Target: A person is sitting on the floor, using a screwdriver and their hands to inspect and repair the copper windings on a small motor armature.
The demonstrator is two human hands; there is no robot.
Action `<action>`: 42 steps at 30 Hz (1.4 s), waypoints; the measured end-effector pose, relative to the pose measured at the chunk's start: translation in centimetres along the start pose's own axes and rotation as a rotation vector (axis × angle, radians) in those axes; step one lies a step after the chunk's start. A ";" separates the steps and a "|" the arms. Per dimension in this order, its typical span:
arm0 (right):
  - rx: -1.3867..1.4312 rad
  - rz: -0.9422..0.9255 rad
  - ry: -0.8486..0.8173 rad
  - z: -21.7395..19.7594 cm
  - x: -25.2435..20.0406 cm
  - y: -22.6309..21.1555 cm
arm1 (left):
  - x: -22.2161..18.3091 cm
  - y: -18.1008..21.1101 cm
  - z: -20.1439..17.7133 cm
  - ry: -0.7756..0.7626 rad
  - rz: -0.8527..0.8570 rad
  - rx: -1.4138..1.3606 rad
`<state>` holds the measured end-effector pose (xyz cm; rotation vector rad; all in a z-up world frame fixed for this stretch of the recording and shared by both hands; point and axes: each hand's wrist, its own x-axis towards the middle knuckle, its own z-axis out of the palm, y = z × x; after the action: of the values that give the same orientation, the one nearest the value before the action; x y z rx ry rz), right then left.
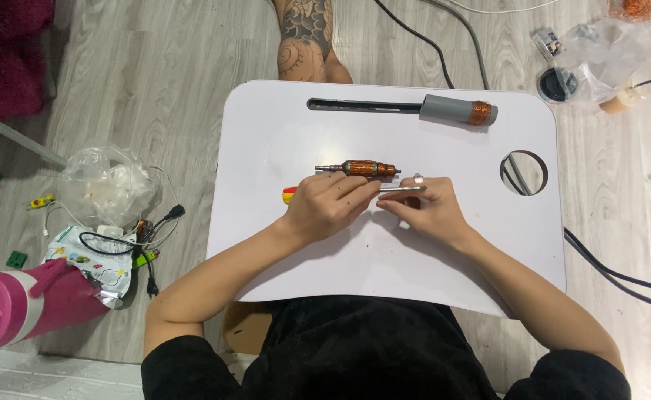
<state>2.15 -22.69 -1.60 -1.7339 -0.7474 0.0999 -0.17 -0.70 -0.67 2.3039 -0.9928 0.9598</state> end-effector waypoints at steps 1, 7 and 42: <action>-0.060 -0.024 0.030 0.1 0.0 -0.8 | 0.1 -0.1 -0.2 0.008 -0.036 0.033; -0.658 -0.614 0.086 0.4 -0.7 -1.4 | 0.1 -0.3 -0.4 -0.104 -0.080 0.062; -0.699 -0.748 0.160 0.1 -0.4 -0.6 | 0.1 -0.2 -0.5 -0.270 -0.196 -0.131</action>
<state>1.52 -22.73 -1.22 -1.9383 -1.3643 -0.8919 -0.24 -0.30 -0.31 2.4059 -0.8820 0.5007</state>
